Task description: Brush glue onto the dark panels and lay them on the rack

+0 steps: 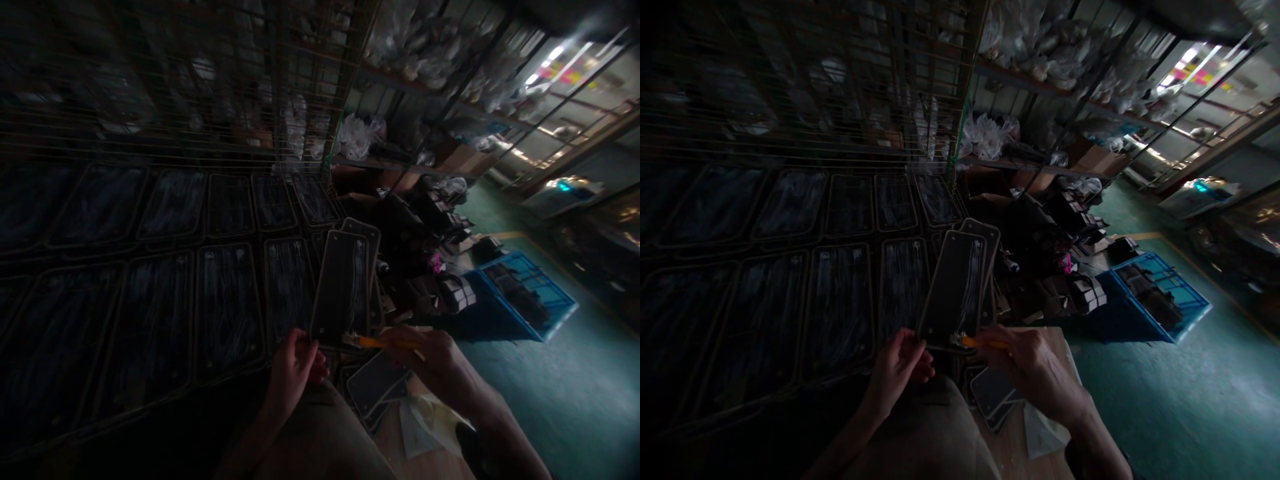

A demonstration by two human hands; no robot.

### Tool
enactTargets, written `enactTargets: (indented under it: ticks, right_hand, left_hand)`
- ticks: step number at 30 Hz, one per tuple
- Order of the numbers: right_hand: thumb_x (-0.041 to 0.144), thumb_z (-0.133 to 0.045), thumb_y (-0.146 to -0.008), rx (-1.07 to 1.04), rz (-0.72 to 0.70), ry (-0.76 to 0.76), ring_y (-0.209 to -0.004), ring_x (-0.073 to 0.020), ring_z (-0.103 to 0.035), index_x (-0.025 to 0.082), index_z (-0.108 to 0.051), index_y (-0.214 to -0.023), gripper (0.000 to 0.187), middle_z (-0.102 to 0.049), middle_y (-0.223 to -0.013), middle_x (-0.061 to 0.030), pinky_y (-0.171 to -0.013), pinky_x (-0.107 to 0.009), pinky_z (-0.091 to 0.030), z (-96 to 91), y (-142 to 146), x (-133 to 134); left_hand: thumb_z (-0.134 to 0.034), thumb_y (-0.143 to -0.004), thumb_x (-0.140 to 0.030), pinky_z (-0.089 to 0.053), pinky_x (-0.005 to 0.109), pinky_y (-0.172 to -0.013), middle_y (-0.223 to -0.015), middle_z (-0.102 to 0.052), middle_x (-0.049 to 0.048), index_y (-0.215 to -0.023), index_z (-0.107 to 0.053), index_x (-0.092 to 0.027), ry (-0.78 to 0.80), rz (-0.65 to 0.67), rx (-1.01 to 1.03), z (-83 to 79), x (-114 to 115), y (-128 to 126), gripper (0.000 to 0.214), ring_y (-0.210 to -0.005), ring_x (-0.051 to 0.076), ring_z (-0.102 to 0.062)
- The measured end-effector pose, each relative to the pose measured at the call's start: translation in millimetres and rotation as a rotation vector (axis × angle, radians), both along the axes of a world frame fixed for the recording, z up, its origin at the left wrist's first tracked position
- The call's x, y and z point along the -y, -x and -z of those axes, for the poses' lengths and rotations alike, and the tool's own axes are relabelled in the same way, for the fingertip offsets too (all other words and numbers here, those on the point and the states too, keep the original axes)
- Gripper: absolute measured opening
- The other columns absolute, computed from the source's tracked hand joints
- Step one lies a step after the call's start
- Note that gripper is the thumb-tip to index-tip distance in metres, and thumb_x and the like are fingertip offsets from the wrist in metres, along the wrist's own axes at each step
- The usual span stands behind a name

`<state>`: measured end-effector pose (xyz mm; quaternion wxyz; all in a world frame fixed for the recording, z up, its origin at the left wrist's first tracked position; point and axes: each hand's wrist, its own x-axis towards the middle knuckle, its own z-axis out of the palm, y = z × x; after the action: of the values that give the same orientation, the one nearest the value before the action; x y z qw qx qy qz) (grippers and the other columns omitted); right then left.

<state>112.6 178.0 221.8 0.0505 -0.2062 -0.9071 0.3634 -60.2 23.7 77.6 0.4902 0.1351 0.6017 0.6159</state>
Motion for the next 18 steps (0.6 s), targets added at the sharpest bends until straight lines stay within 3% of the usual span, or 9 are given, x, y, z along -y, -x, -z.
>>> enactTargets:
  ticks: [5, 8, 14, 18]
  right_hand:
    - [0.037, -0.049, -0.099, -0.032, 0.098, 0.32, -0.058, -0.014, -0.065, 0.016, -0.061, -0.105, 0.025, -0.066, -0.067, -0.0012, -0.054, -0.022, -0.053, 15.6, 21, -23]
    - [0.043, -0.051, -0.097, -0.111, 0.178, 0.384, -0.052, -0.0141, -0.063, 0.015, -0.061, -0.097, 0.029, -0.065, -0.061, -0.0009, -0.05, -0.022, -0.052, 28.8, 40, -48]
    - [0.049, -0.055, -0.093, -0.375, 0.335, 0.168, -0.056, -0.0154, -0.064, 0.016, -0.06, -0.101, 0.034, -0.065, -0.065, -0.0011, -0.053, -0.023, -0.053, 39.7, 70, -91]
    - [0.048, -0.05, -0.096, -0.416, 0.346, -0.065, -0.062, -0.0173, -0.067, 0.019, -0.061, -0.105, 0.033, -0.065, -0.07, -0.0017, -0.062, -0.026, -0.055, 38.9, 91, -102]
  left_hand:
    - [-0.06, -0.082, -0.043, -0.048, 0.02, -0.04, -0.069, -0.063, -0.0021, -0.087, -0.045, -0.021, -0.012, -0.032, -0.144, 1.5, -1, -1, 0.027, -0.048, 0.015, -0.065]
    - [-0.059, -0.082, -0.038, -0.047, 0.021, -0.039, -0.063, -0.061, -0.0041, -0.085, -0.045, -0.022, 0.003, -0.011, -0.186, 1.3, -3, 2, 0.022, -0.045, 0.014, -0.063]
    - [-0.054, -0.083, -0.037, -0.042, 0.021, -0.037, -0.056, -0.06, -0.0049, -0.077, -0.042, -0.023, 0.031, 0.113, -0.216, -4.8, -6, 12, 0.019, -0.04, 0.014, -0.059]
    - [-0.055, -0.083, -0.041, -0.041, 0.022, -0.037, -0.062, -0.062, -0.0037, -0.085, -0.047, -0.023, 0.084, 0.083, -0.291, -2.3, -5, 13, 0.02, -0.041, 0.015, -0.06]
